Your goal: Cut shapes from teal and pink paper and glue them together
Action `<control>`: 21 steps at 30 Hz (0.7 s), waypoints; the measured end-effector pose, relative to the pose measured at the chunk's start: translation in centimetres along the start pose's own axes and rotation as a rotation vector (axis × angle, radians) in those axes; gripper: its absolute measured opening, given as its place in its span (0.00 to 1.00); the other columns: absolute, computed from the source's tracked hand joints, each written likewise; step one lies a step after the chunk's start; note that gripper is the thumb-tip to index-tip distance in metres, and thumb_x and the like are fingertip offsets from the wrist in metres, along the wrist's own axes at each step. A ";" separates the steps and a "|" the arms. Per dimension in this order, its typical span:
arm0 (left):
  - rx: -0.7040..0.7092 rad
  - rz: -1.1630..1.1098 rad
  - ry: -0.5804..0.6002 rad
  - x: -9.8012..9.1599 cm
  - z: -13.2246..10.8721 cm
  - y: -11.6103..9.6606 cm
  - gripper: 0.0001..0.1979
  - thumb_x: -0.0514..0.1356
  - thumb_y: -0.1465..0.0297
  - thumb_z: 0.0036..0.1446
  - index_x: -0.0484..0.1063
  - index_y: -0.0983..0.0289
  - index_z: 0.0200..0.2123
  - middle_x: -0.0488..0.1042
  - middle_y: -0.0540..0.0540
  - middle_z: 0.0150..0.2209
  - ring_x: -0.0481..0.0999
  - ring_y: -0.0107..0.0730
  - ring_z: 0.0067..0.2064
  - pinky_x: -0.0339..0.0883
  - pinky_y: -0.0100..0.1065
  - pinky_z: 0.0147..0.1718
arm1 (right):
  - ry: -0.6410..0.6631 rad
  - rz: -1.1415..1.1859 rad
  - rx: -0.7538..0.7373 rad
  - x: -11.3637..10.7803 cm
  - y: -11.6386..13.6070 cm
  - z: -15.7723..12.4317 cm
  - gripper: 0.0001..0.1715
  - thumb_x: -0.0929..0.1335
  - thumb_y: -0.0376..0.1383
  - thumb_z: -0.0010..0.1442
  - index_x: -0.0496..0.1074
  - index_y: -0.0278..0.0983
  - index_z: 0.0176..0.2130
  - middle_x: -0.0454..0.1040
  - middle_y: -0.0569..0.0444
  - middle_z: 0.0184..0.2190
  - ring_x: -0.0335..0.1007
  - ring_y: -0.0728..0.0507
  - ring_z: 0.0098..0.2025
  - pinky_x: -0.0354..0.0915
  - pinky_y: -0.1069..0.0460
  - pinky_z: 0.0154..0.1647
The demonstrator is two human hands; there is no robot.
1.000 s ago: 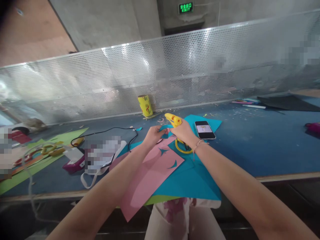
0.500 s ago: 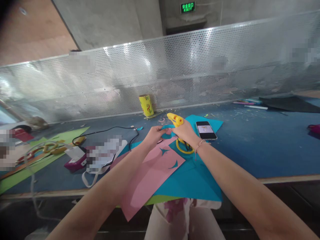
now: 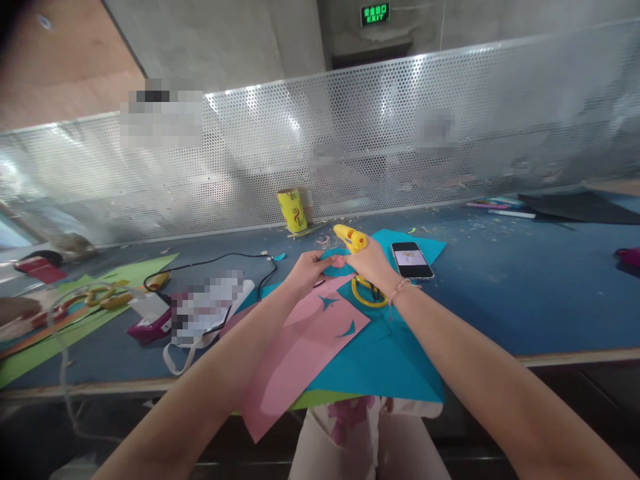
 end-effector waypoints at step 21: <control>0.000 0.052 0.044 0.0 0.3 0.2 0.15 0.68 0.63 0.36 0.68 0.68 0.21 0.66 0.48 0.17 0.60 0.18 0.17 0.48 0.24 0.15 | -0.124 -0.122 -0.127 -0.3 -0.6 0.5 0.15 0.68 0.37 0.39 0.64 0.38 0.31 0.68 0.55 0.28 0.66 0.45 0.30 0.62 0.51 0.27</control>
Point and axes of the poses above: each hand's wrist, its own z-axis towards the middle knuckle, its own x-axis out of the palm, y = z × x, the point moved 7 cm from there along z, towards the middle knuckle
